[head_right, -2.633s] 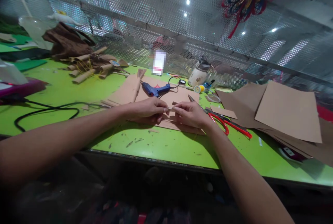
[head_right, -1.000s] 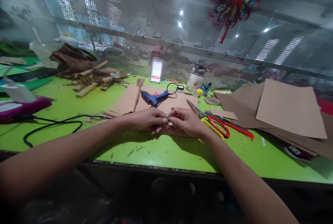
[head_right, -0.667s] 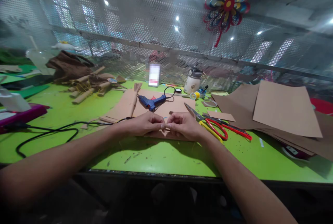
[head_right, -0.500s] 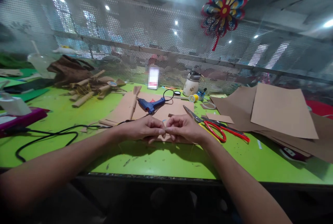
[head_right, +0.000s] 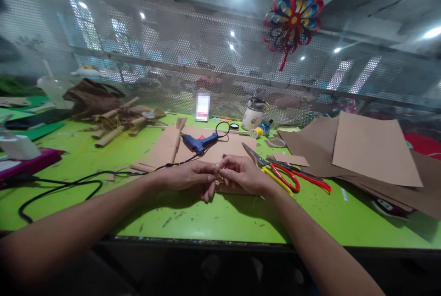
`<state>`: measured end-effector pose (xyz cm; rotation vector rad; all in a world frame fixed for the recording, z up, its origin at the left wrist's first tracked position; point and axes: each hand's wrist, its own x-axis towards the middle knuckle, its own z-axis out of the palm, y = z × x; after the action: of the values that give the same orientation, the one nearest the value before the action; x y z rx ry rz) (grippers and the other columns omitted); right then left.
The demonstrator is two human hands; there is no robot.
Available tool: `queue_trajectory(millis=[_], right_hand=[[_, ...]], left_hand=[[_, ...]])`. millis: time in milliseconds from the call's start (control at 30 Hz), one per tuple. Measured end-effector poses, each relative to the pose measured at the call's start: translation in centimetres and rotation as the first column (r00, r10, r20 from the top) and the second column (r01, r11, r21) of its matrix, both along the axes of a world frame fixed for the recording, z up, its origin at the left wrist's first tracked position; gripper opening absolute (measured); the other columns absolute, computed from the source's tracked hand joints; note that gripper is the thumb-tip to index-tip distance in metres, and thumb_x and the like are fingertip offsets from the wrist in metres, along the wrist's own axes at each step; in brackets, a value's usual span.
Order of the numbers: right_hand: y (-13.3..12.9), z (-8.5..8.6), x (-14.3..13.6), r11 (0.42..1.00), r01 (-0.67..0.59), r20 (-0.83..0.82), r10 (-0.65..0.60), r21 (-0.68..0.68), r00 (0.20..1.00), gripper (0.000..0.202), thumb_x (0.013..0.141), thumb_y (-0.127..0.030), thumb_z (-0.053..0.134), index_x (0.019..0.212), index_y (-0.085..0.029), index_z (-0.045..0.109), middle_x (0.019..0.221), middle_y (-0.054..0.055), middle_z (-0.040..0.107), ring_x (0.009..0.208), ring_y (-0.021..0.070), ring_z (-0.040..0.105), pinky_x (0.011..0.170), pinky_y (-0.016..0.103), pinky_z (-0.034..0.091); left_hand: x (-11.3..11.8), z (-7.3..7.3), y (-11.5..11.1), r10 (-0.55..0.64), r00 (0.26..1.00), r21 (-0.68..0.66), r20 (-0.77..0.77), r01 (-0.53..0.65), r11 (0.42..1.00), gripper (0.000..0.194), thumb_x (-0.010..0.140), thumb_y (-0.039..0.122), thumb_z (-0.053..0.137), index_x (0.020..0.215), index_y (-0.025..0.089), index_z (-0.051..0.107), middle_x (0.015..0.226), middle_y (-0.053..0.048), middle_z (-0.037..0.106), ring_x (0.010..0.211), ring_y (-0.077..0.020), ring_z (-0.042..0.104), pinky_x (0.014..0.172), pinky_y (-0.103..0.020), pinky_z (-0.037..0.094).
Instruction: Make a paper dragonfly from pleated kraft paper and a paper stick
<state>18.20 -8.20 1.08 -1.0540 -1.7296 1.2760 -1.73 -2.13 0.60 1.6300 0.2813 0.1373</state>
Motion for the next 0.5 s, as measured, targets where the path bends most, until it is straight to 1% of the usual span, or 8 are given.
queue_trajectory(millis=[133,200,300,400,500], right_hand=[[0.11,0.00,0.16,0.992,0.041,0.064,-0.048,0.115,0.997,0.027,0.083,-0.038,0.057,0.098,-0.016,0.055,0.063,-0.002,0.055,0.053,0.0087,0.049,0.047,0.019,0.036],[0.12,0.04,0.15,0.982,0.055,0.107,-0.075,0.182,0.991,0.025,0.085,-0.036,0.054,0.099,-0.016,0.054,0.064,-0.001,0.054,0.055,0.0091,0.049,0.049,0.020,0.037],[0.02,0.23,0.05,0.961,0.078,0.173,-0.127,0.264,0.977,0.021,0.086,-0.033,0.052,0.098,-0.015,0.054,0.066,-0.001,0.054,0.056,0.0094,0.049,0.051,0.021,0.038],[-0.09,0.37,-0.04,0.946,0.078,0.203,-0.147,0.314,0.968,0.019,0.087,-0.031,0.050,0.096,-0.015,0.054,0.065,-0.001,0.053,0.055,0.0097,0.050,0.051,0.022,0.040],[-0.10,0.31,-0.10,0.930,0.055,0.230,-0.147,0.362,0.962,0.018,0.087,-0.029,0.049,0.096,-0.015,0.055,0.066,-0.001,0.054,0.056,0.0096,0.050,0.053,0.022,0.040]], left_hand=[[0.16,-0.34,0.24,-0.028,0.999,-0.100,0.022,0.030,0.995,0.021,0.090,0.032,0.045,0.102,0.015,0.049,0.082,-0.008,0.064,0.066,-0.0145,0.064,0.064,-0.030,0.048],[0.25,-0.32,0.21,-0.003,1.000,-0.102,0.023,0.005,0.995,0.022,0.088,0.033,0.047,0.102,0.016,0.048,0.085,-0.009,0.065,0.068,-0.0153,0.064,0.063,-0.029,0.048],[0.43,-0.11,-0.02,0.074,0.997,-0.028,0.000,-0.074,0.997,0.027,0.086,0.040,0.050,0.099,0.017,0.049,0.082,-0.008,0.065,0.069,-0.0156,0.064,0.059,-0.026,0.047],[0.66,-0.01,-0.27,0.176,0.984,0.048,-0.028,-0.175,0.983,0.034,0.085,0.049,0.047,0.091,0.016,0.049,0.071,-0.005,0.064,0.057,-0.0129,0.061,0.052,-0.024,0.044],[0.79,-0.01,-0.47,0.245,0.969,0.160,-0.037,-0.236,0.958,0.037,0.083,0.053,0.046,0.080,0.016,0.048,0.059,0.000,0.057,0.046,-0.0100,0.053,0.046,-0.021,0.039]])
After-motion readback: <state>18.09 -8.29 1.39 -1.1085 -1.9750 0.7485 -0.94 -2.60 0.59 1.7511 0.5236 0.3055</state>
